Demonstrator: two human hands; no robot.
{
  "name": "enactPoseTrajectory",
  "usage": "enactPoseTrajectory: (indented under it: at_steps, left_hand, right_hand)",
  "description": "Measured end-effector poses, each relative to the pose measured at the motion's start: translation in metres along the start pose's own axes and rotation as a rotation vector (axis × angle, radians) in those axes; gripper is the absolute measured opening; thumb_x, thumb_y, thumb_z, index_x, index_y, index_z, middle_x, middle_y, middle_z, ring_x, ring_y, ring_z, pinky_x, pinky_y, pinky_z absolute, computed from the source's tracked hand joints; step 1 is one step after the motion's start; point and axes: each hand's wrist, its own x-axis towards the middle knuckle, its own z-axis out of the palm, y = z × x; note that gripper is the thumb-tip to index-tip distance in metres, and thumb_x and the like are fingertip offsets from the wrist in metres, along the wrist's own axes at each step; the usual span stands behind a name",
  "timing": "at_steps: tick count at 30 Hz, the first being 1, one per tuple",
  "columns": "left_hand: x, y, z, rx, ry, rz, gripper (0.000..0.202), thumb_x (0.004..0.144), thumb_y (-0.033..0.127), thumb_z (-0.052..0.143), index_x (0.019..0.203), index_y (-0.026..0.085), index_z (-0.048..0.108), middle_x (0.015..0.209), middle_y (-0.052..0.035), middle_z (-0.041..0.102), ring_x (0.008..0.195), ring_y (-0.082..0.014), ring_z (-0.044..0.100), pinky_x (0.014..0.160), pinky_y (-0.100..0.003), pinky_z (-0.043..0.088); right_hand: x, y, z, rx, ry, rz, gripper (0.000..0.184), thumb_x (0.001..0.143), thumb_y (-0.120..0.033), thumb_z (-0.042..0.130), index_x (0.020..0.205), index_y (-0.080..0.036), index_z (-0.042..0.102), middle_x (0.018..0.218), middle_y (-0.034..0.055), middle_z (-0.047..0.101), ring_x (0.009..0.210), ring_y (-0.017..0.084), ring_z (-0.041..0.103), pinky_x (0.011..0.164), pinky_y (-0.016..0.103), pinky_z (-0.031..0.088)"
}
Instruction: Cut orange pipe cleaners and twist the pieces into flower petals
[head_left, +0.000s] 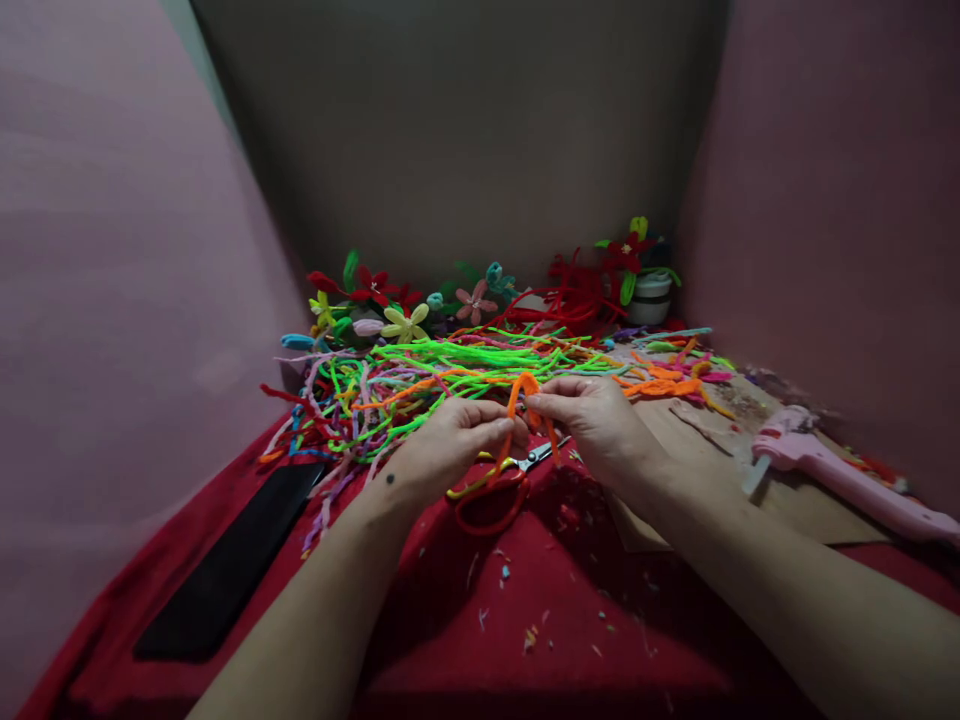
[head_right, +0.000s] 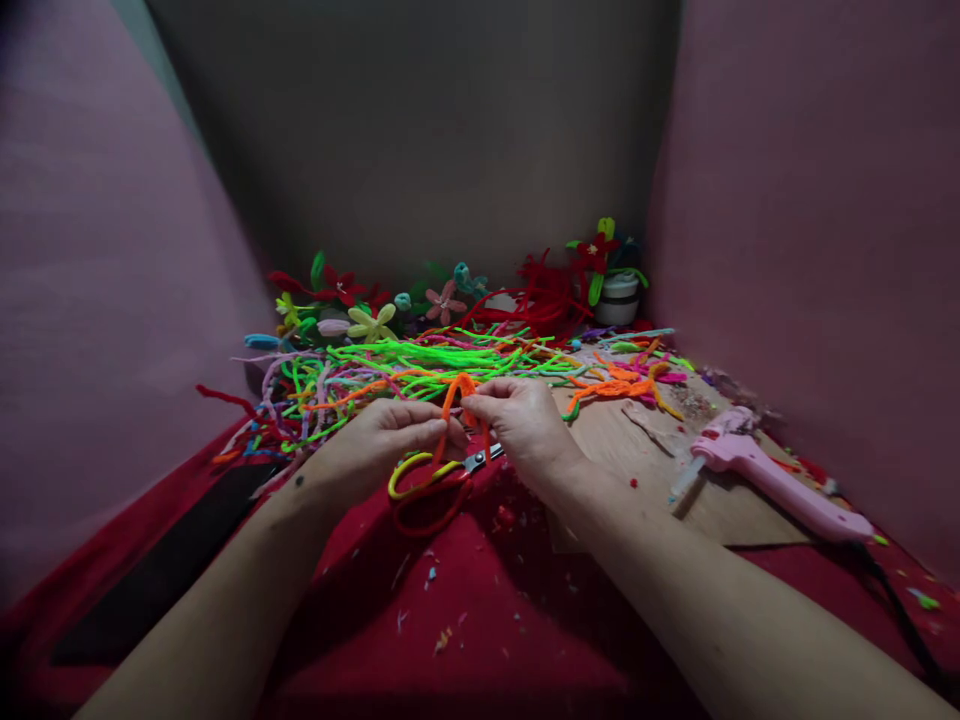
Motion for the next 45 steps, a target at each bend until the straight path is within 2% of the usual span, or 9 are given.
enactPoseTrajectory:
  at_steps: [5, 9, 14, 17, 22, 25, 34, 41, 45]
  left_hand:
    - [-0.001, 0.000, -0.002, 0.066, -0.031, 0.035, 0.017, 0.070, 0.029, 0.061, 0.065, 0.012, 0.064, 0.055, 0.0019, 0.055, 0.049, -0.0064, 0.045, 0.050, -0.019, 0.034]
    - [0.000, -0.002, -0.001, 0.017, -0.048, -0.032, 0.013, 0.067, 0.024, 0.062, 0.061, 0.012, 0.060, 0.046, 0.0029, 0.051, 0.039, -0.0053, 0.041, 0.042, -0.019, 0.031]
    - [-0.001, -0.001, 0.008, -0.037, 0.092, -0.055, 0.015, 0.068, 0.025, 0.062, 0.062, 0.012, 0.057, 0.042, 0.0033, 0.051, 0.033, -0.0046, 0.040, 0.036, -0.017, 0.030]
    - [0.000, -0.002, 0.014, -0.043, 0.150, -0.035, 0.015, 0.069, 0.026, 0.062, 0.066, 0.012, 0.057, 0.043, 0.0032, 0.052, 0.033, -0.0051, 0.042, 0.035, -0.016, 0.031]
    - [0.004, -0.007, 0.020, -0.047, 0.135, -0.027, 0.013, 0.067, 0.024, 0.060, 0.064, 0.012, 0.056, 0.042, 0.0028, 0.052, 0.034, -0.0071, 0.045, 0.033, -0.017, 0.034]
    - [0.005, -0.008, 0.022, -0.087, 0.125, -0.009, 0.006, 0.066, 0.018, 0.055, 0.066, 0.012, 0.056, 0.043, 0.0032, 0.052, 0.032, -0.0069, 0.043, 0.032, -0.018, 0.035]
    - [0.005, -0.010, 0.024, -0.234, 0.169, -0.004, 0.007, 0.063, 0.013, 0.052, 0.068, 0.013, 0.056, 0.055, 0.0002, 0.059, 0.034, -0.0086, 0.047, 0.033, -0.025, 0.045]
    - [0.005, -0.010, 0.018, -0.271, 0.104, -0.021, 0.005, 0.066, 0.014, 0.056, 0.069, 0.011, 0.056, 0.054, -0.0005, 0.058, 0.035, -0.0081, 0.048, 0.034, -0.022, 0.045]
    - [0.004, -0.010, 0.011, -0.248, 0.032, -0.066, 0.012, 0.068, 0.021, 0.062, 0.072, 0.011, 0.058, 0.050, 0.0013, 0.055, 0.040, -0.0085, 0.052, 0.036, -0.019, 0.044]
  right_hand:
    - [0.000, 0.002, 0.001, 0.052, 0.000, 0.037, 0.012, 0.062, -0.025, 0.066, 0.063, -0.014, 0.060, 0.054, 0.0000, 0.059, 0.046, 0.010, 0.051, 0.046, 0.024, 0.039]
    - [-0.001, 0.002, 0.002, 0.085, -0.046, 0.024, 0.011, 0.064, -0.023, 0.065, 0.064, -0.014, 0.059, 0.053, 0.0000, 0.059, 0.045, 0.010, 0.052, 0.047, 0.024, 0.040]
    - [-0.001, 0.002, 0.001, 0.145, -0.104, 0.035, 0.012, 0.065, -0.023, 0.065, 0.063, -0.013, 0.057, 0.054, 0.0001, 0.059, 0.044, 0.009, 0.050, 0.045, 0.024, 0.038]
    - [-0.002, 0.002, 0.002, 0.141, -0.095, 0.033, 0.013, 0.064, -0.023, 0.065, 0.062, -0.014, 0.057, 0.054, -0.0003, 0.059, 0.044, 0.009, 0.050, 0.045, 0.023, 0.037]
    - [-0.003, 0.006, 0.005, 0.126, -0.066, 0.035, 0.014, 0.060, -0.023, 0.068, 0.062, -0.014, 0.058, 0.054, -0.0018, 0.057, 0.046, 0.009, 0.050, 0.046, 0.023, 0.038]
    - [-0.003, 0.008, 0.006, 0.109, -0.092, 0.015, 0.015, 0.060, -0.024, 0.069, 0.062, -0.014, 0.058, 0.054, -0.0020, 0.057, 0.046, 0.009, 0.049, 0.046, 0.023, 0.038]
    - [-0.003, 0.005, 0.006, 0.130, -0.175, -0.005, 0.006, 0.062, -0.016, 0.062, 0.067, -0.014, 0.061, 0.060, -0.0019, 0.057, 0.048, 0.008, 0.048, 0.047, 0.022, 0.037]
    - [-0.004, 0.004, 0.005, 0.151, -0.191, -0.021, 0.005, 0.064, -0.017, 0.063, 0.068, -0.014, 0.061, 0.060, -0.0019, 0.058, 0.048, 0.008, 0.050, 0.047, 0.022, 0.039]
    - [-0.002, 0.000, 0.004, 0.104, -0.121, -0.055, 0.003, 0.062, -0.013, 0.061, 0.063, -0.014, 0.058, 0.054, -0.0018, 0.057, 0.044, 0.008, 0.047, 0.043, 0.021, 0.036]
